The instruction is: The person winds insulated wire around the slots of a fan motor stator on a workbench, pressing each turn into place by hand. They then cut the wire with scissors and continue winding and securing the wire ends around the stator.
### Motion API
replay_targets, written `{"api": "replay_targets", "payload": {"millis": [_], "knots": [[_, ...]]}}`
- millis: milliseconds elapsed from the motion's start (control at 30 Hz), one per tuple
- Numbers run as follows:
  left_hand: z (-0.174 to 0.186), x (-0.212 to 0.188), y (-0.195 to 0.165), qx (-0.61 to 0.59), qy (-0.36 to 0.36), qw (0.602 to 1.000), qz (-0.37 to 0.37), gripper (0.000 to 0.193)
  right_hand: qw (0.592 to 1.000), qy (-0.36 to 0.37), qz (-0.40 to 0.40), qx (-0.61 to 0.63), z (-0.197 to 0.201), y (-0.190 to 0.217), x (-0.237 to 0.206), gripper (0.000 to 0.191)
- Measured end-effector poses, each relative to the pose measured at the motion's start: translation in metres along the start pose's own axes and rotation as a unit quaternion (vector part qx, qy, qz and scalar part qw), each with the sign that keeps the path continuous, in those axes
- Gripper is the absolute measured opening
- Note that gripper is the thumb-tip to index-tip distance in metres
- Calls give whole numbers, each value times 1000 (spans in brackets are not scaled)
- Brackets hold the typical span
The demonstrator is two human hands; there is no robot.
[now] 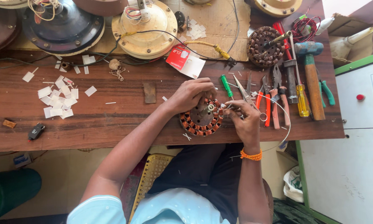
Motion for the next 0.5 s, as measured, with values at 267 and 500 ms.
{"api": "replay_targets", "payload": {"millis": [267, 500], "knots": [[2, 6, -14, 118, 55, 991, 42, 35, 982, -68, -45, 173, -16, -12, 9, 41], [8, 12, -25, 139, 94, 985, 48, 33, 978, -91, -46, 183, -19, -14, 9, 44]]}}
Point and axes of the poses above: each hand's wrist, its own x-axis towards the middle knuckle, its own z-axis out of the back of the hand, y = z × x, the point moved 1 cm from there along x, towards the middle knuckle, and after that the axes turned 14 degrees about x, right-handed, at the moved point
